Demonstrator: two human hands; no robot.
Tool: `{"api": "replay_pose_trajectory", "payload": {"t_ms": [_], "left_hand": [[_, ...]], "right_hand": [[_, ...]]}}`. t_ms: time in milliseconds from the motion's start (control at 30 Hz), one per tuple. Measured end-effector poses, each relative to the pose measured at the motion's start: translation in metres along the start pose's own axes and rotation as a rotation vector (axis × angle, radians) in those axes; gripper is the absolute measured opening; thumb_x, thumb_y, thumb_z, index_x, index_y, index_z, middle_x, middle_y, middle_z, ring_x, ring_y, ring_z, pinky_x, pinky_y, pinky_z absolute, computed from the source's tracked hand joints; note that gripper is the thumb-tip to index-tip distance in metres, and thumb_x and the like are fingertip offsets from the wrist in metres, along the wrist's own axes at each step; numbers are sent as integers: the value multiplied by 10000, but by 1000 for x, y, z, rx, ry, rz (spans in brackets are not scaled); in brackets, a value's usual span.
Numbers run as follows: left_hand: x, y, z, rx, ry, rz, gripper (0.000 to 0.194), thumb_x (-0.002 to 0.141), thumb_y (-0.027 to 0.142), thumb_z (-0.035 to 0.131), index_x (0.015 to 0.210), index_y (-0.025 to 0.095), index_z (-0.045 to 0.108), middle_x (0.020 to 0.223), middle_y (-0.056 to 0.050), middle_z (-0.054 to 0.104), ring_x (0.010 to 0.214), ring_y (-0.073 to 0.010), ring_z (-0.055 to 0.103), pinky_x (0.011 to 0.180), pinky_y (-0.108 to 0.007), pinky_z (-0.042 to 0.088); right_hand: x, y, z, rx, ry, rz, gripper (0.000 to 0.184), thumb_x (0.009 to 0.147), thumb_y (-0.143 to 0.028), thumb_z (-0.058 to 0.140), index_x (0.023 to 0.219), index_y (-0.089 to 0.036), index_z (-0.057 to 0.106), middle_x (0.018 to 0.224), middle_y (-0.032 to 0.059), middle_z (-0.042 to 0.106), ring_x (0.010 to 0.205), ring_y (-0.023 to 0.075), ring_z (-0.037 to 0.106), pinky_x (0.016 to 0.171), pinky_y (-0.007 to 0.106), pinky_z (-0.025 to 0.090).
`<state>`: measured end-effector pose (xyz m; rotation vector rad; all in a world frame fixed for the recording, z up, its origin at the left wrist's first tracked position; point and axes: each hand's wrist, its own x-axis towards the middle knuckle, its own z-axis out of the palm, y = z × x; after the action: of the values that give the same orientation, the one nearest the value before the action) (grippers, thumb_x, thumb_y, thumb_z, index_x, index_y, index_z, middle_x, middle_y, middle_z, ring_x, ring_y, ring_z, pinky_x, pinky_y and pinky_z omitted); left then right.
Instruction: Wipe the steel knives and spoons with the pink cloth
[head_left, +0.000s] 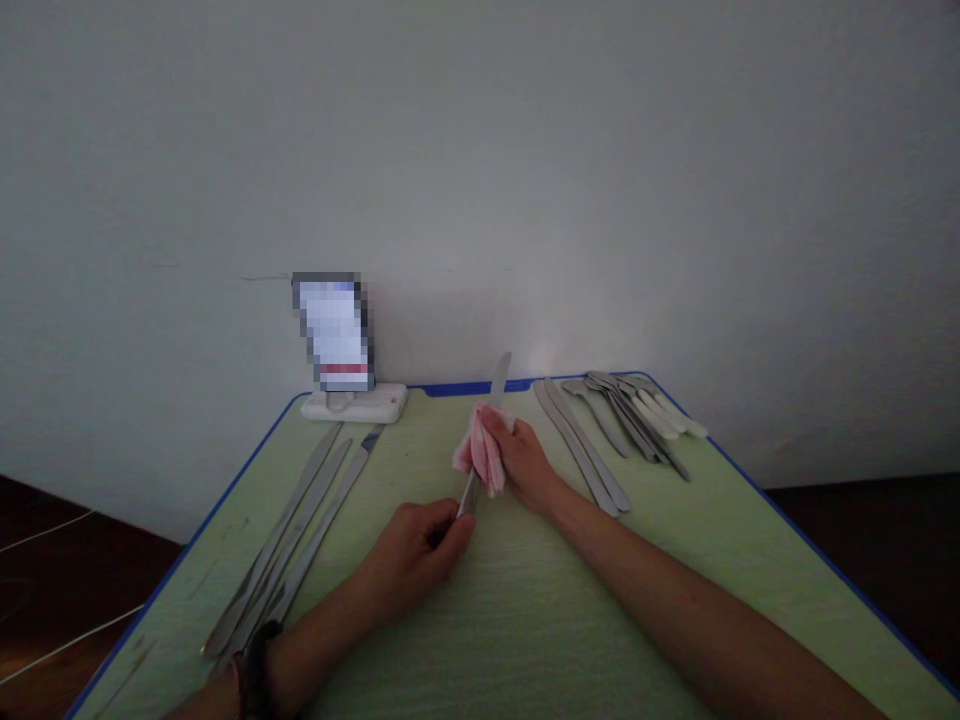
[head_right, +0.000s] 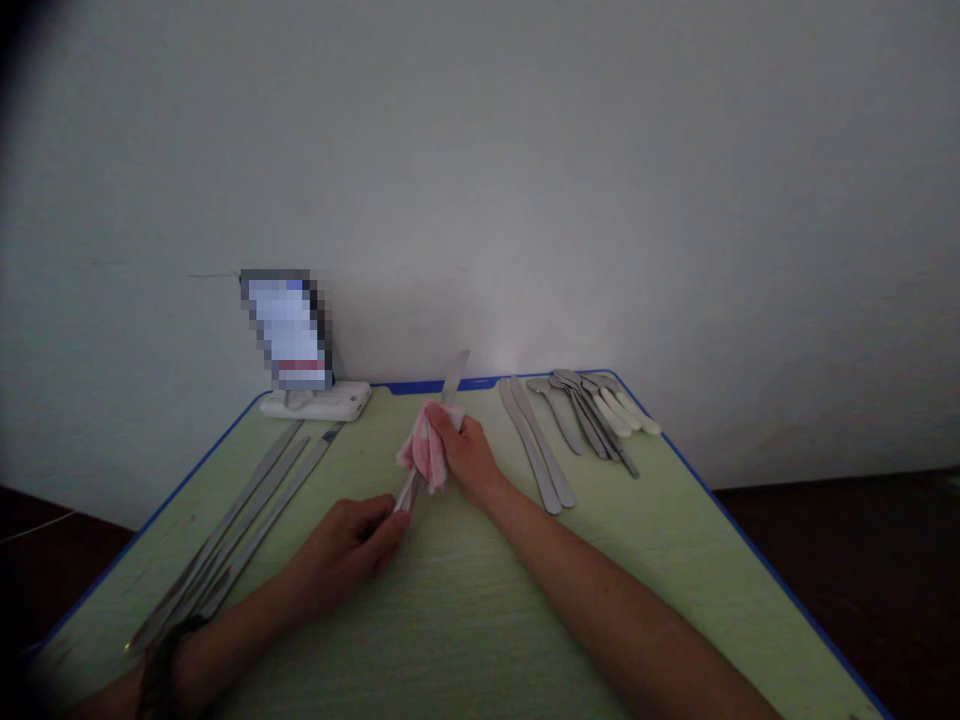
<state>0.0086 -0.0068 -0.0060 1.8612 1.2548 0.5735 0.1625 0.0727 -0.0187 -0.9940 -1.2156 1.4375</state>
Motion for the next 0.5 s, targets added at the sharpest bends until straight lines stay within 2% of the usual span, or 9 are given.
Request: {"api": "replay_pose_trajectory", "payload": {"t_ms": [100,233,333,500], "left_hand": [[0,1,-1,-86,25,-26,365,893,408,377,622,195,495,528,42,472,486,-112,418,495,-223,314],[4,2,-1,-98,82,-63,388,908,449,346,627,211,466,516,36,496,497,-132,466,520,-234,347],[4,2,-1,19,60,-23,369,916,420,345,627,217,450,517,32,513,502,-136,488,542,-239,353],[-3,4,-1,132,-68,67,377,939,360,331,659,199,525,595,7,602,538,-128,528,581,-226,377]], "right_hand": [[-1,-1,0,-33,-47,-16,554,765,-669,524,581,-152,595,537,42,618,489,131,535,481,240,402],[-4,-2,3,-141,-89,-60,494,734,-632,589,594,-158,596,555,28,627,523,138,551,497,242,413],[-2,-1,3,-135,-10,-61,499,740,-633,579,575,-162,576,521,22,603,504,133,532,476,239,396],[10,1,-8,61,218,-38,482,735,-625,587,586,-168,551,507,12,577,477,124,496,467,245,385]]}}
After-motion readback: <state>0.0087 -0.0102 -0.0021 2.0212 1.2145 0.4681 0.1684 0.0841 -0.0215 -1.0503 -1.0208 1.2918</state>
